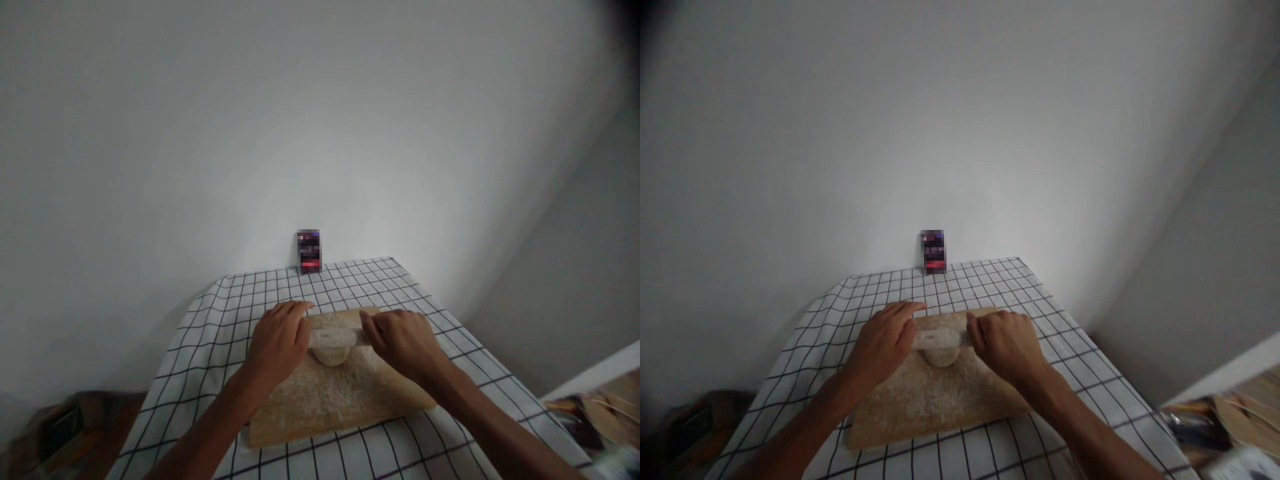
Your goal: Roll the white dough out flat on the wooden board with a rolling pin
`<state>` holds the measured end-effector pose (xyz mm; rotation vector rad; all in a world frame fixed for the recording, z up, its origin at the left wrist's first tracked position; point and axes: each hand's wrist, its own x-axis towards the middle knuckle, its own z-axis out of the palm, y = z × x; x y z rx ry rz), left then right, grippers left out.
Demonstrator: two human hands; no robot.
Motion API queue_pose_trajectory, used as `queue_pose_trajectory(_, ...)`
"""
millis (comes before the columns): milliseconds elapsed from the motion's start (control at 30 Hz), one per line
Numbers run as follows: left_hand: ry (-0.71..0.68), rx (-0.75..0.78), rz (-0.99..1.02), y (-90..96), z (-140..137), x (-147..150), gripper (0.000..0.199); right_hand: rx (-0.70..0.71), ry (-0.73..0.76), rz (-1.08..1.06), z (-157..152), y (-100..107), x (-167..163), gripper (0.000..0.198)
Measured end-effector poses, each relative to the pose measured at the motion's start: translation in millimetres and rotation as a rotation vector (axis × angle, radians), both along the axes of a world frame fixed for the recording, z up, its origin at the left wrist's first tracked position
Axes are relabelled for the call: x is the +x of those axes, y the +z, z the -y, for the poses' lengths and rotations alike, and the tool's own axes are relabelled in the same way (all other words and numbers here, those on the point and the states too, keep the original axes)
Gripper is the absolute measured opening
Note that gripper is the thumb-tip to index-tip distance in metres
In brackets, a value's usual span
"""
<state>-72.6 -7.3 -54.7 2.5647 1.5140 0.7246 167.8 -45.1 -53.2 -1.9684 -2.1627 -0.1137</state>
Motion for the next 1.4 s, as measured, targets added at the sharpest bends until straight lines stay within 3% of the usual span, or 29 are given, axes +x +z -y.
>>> queue_pose_trajectory(100, -0.010, 0.002, -0.012, -7.3, -0.2, -0.2, 0.044, -0.015, 0.000, -0.004, 2.6, -7.9, -1.0, 0.067)
queue_pose_trajectory(267, -0.018, 0.004, -0.019, -41.2, -2.6, -2.0, 0.042, 0.019, -0.004, -0.046, 8.8, -48.3, -3.7, 0.064)
queue_pose_trajectory(367, -0.025, 0.036, -0.024, -47.7, 0.2, -2.5, 0.045, 0.039, 0.024, -0.086, 13.1, -58.8, -4.1, 0.063)
queue_pose_trajectory(533, -0.008, 0.011, -0.036, -39.7, 6.9, -2.9, 0.043, -0.032, -0.021, -0.061, 10.5, -37.1, -6.7, 0.064)
queue_pose_trajectory(700, -0.008, 0.060, -0.041, -2.8, 9.2, -3.2, 0.043, -0.045, -0.022, -0.039, 4.8, -0.9, -3.9, 0.068)
queue_pose_trajectory(800, -0.003, 0.115, -0.037, 2.6, 10.9, -2.7, 0.045, -0.061, -0.030, -0.058, 9.0, -3.4, -4.2, 0.070)
queue_pose_trajectory(967, 0.020, 0.045, -0.112, -38.1, 17.6, -4.4, 0.047, -0.097, -0.036, -0.027, 20.9, -36.0, -10.7, 0.065)
queue_pose_trajectory(1033, 0.017, 0.042, -0.130, -42.9, 18.6, -5.4, 0.048, -0.108, -0.050, -0.026, 21.1, -36.6, -10.8, 0.065)
queue_pose_trajectory(1100, 0.005, 0.056, -0.115, -31.9, 16.6, -5.4, 0.049, -0.116, -0.044, -0.031, 16.7, -25.6, -8.5, 0.067)
queue_pose_trajectory(1267, 0.004, 0.126, -0.043, 15.2, -3.7, -1.6, 0.049, -0.041, -0.048, -0.010, -9.1, 13.4, -2.0, 0.069)
queue_pose_trajectory(1333, 0.035, 0.118, -0.046, 17.3, -14.2, -0.7, 0.049, -0.036, -0.043, 0.004, -20.4, 17.2, -2.4, 0.069)
queue_pose_trajectory(1400, 0.047, 0.082, -0.056, 6.9, -22.9, -1.0, 0.049, -0.063, -0.034, 0.014, -29.3, 11.3, -4.1, 0.068)
